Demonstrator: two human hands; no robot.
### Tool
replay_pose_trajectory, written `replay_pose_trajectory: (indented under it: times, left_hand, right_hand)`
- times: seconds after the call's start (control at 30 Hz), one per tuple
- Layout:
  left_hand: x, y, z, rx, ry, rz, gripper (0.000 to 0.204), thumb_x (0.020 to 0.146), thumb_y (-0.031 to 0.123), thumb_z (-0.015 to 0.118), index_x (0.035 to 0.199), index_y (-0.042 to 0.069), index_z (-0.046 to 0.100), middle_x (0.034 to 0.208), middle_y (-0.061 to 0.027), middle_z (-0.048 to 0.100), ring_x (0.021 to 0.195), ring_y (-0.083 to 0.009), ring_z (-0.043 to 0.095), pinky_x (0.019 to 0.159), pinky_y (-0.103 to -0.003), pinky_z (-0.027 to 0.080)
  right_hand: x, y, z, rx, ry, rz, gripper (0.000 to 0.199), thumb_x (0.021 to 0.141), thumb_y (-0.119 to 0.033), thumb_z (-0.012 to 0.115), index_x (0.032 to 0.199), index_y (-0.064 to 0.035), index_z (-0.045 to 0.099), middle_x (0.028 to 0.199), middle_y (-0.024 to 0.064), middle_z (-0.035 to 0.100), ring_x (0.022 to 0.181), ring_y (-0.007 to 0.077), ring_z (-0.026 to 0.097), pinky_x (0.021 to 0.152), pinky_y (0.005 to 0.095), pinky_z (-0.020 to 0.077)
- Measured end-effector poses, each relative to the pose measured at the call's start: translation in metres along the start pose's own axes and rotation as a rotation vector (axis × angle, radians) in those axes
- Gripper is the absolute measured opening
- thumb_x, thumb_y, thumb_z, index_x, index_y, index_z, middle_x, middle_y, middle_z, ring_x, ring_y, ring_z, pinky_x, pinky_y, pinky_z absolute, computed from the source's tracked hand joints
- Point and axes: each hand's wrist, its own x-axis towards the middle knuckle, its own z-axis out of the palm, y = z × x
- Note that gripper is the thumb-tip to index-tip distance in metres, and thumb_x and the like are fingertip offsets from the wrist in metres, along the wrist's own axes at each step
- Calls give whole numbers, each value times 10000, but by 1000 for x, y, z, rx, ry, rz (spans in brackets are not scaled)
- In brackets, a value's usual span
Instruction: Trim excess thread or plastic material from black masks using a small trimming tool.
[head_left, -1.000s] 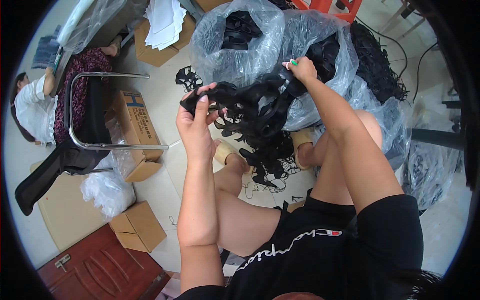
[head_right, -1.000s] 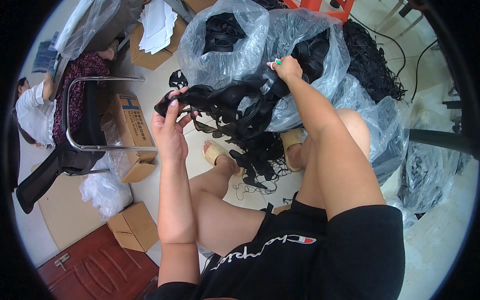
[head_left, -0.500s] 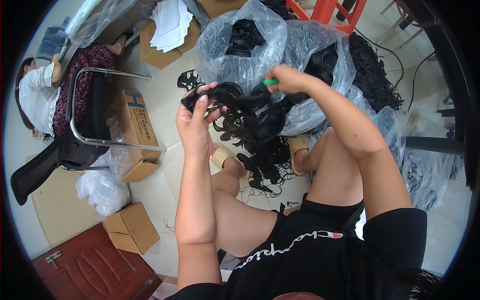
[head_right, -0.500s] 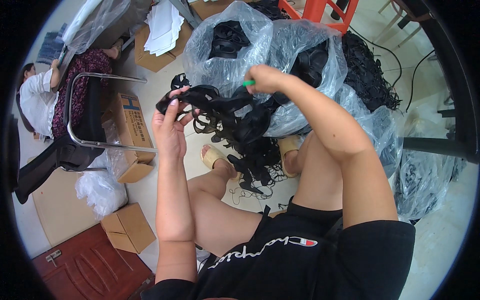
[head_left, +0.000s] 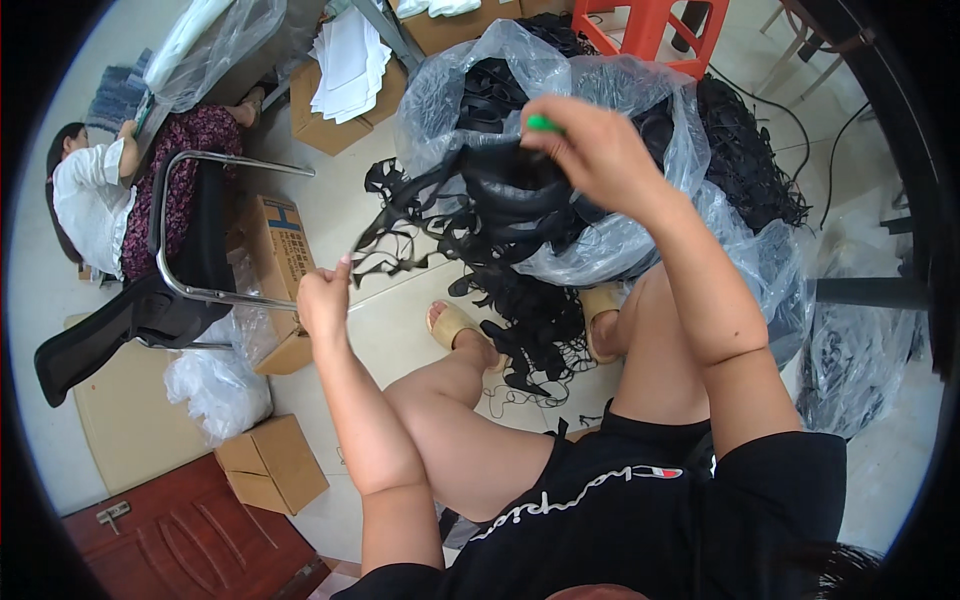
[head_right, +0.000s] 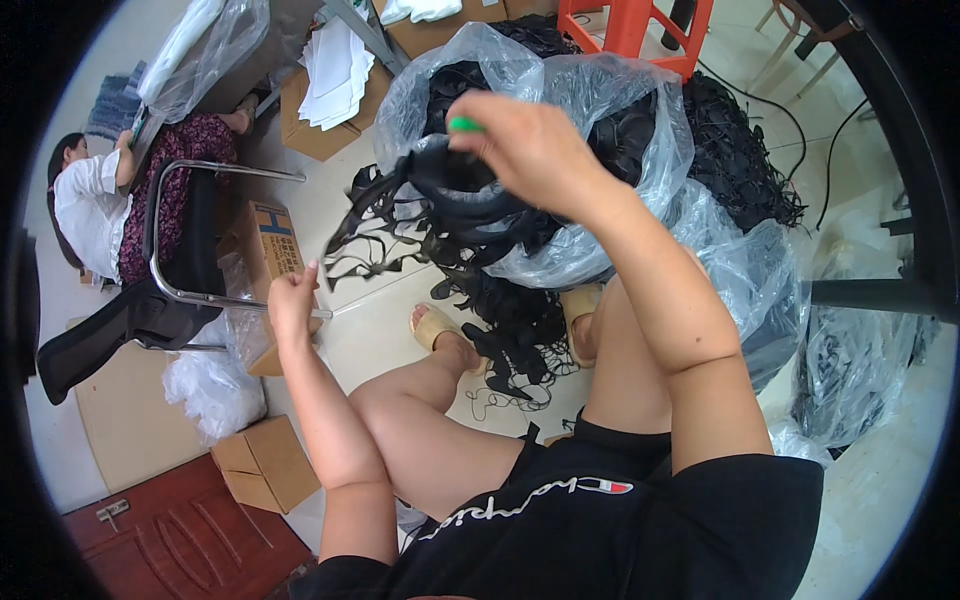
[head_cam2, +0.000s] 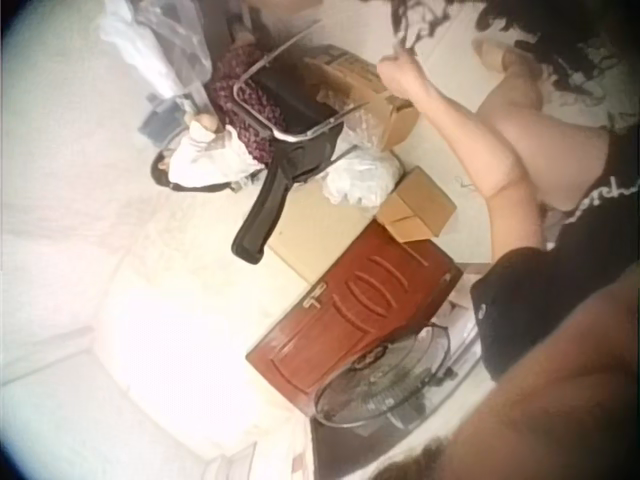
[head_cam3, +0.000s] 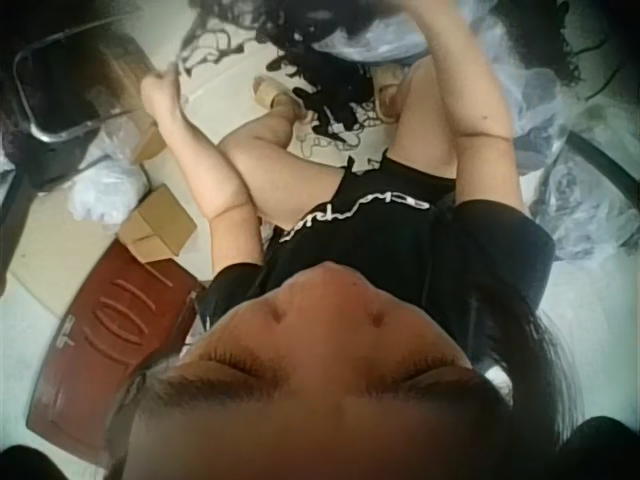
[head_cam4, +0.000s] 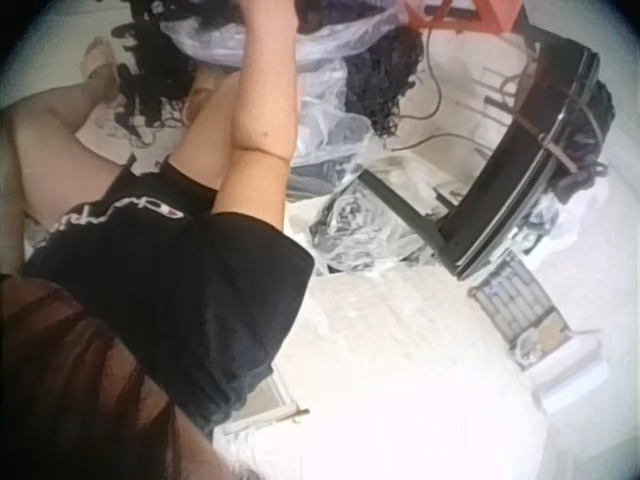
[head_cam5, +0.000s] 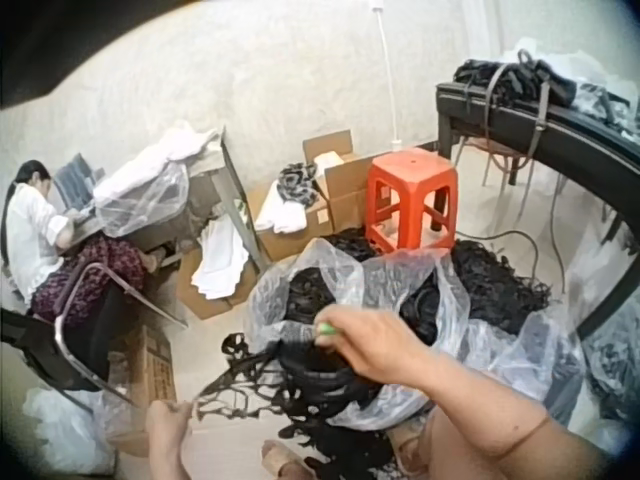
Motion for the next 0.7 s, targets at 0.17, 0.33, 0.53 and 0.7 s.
replay_pose_trajectory:
  times: [0.17,0.33,0.53,0.7]
  left_hand:
    - [-90,101,19,-391,-198,956,971,574,230,865,1394,102,361,1460,-224,268,1394,-348,159,1141,-478,23]
    - [-91,113,44,-546,-656,639,295,792,8,592,1081,16,650,854,-88,681,703,-121,647,645,-233,497]
    - [-88,115,34,-1319,-890,224,439,781,-16,532,1218,6,566,949,-65,663,663,-76,602,506,-182,443]
    - [-83,116,28,-1463,-816,327,589,699,-40,492,1288,-24,489,1240,-180,560,853,-126,629,493,-177,447]
  right_hand:
    - [-17,-32,34,50,-234,-232,205,775,-106,661,947,-93,550,845,61,574,761,276,616,585,366,488]
    - [-17,-19,47,325,99,-37,160,835,-175,636,883,-27,596,894,77,576,771,236,604,597,321,491]
    - [-24,16,37,1094,-346,985,311,946,-368,541,935,-79,655,681,-39,469,528,20,327,441,184,219]
    - [-25,6,45,1053,-763,1023,380,924,-466,547,1030,-110,624,590,-89,350,502,10,284,435,196,172]
